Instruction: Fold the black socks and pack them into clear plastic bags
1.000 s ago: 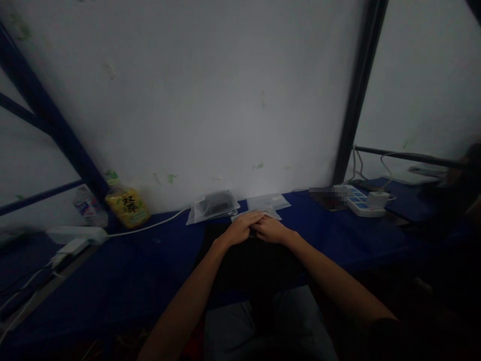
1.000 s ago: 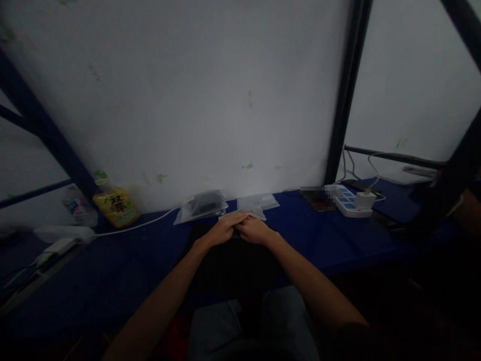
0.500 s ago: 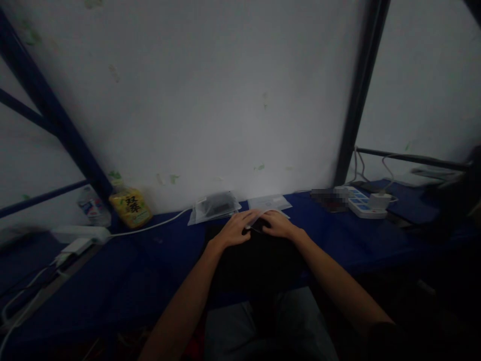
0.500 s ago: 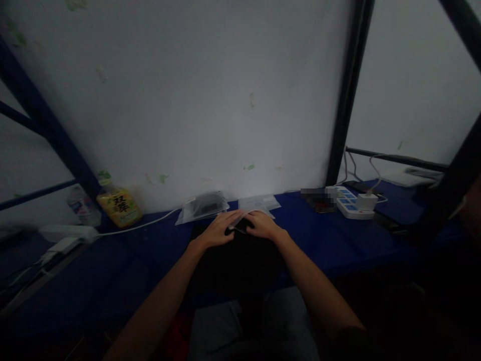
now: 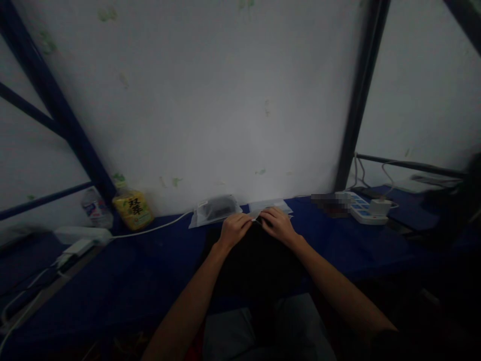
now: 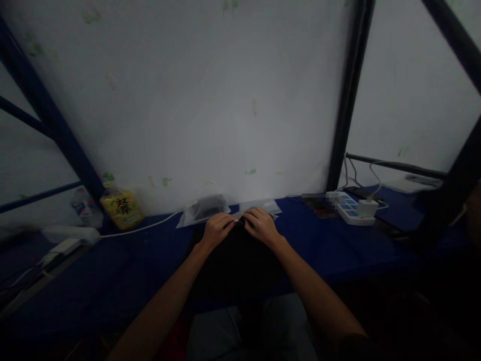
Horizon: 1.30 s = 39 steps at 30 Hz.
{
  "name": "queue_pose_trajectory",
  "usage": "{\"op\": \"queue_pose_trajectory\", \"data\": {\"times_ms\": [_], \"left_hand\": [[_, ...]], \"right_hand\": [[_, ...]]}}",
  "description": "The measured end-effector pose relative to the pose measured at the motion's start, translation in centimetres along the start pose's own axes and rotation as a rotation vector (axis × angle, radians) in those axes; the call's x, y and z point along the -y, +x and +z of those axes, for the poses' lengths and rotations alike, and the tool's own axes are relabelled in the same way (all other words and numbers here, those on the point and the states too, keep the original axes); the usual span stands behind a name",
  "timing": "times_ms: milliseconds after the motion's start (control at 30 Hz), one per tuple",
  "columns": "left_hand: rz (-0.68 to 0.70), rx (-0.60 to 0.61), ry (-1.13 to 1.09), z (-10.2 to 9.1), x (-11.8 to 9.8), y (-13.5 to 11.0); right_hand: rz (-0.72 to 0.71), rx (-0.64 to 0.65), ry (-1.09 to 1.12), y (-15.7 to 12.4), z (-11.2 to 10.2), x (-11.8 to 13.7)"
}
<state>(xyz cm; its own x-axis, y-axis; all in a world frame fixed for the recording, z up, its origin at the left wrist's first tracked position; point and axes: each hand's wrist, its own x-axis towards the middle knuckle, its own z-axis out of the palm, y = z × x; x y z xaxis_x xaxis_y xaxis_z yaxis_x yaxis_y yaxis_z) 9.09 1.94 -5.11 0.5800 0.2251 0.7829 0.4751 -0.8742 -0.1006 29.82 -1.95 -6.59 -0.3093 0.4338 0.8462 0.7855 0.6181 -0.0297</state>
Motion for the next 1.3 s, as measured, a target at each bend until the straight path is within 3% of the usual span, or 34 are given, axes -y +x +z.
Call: {"op": "queue_pose_trajectory", "data": {"times_ms": [67, 200, 567, 767, 900, 1300], "left_hand": [[-0.008, -0.014, 0.028, 0.1, -0.3, 0.1], [0.019, 0.005, 0.051, 0.4, -0.2, -0.2], [-0.014, 0.041, -0.022, 0.4, -0.3, -0.2], [0.01, -0.017, -0.04, 0.3, 0.1, 0.0], [0.012, -0.039, -0.052, 0.0, 0.2, 0.2], [-0.116, -0.079, -0.071, -0.9, 1.0, 0.3]], "right_hand": [[-0.058, -0.051, -0.026, 0.2, 0.0, 0.8], [-0.146, 0.018, -0.061, 0.4, 0.3, 1.8], [-0.021, 0.129, -0.071, 0.5, 0.5, 2.1], [-0.062, 0.127, -0.165, 1.3, 0.0, 2.0], [-0.007, 0.138, -0.324, 1.5, -0.5, 1.7], [0.103, 0.079, -0.419, 1.4, -1.5, 0.0]]}}
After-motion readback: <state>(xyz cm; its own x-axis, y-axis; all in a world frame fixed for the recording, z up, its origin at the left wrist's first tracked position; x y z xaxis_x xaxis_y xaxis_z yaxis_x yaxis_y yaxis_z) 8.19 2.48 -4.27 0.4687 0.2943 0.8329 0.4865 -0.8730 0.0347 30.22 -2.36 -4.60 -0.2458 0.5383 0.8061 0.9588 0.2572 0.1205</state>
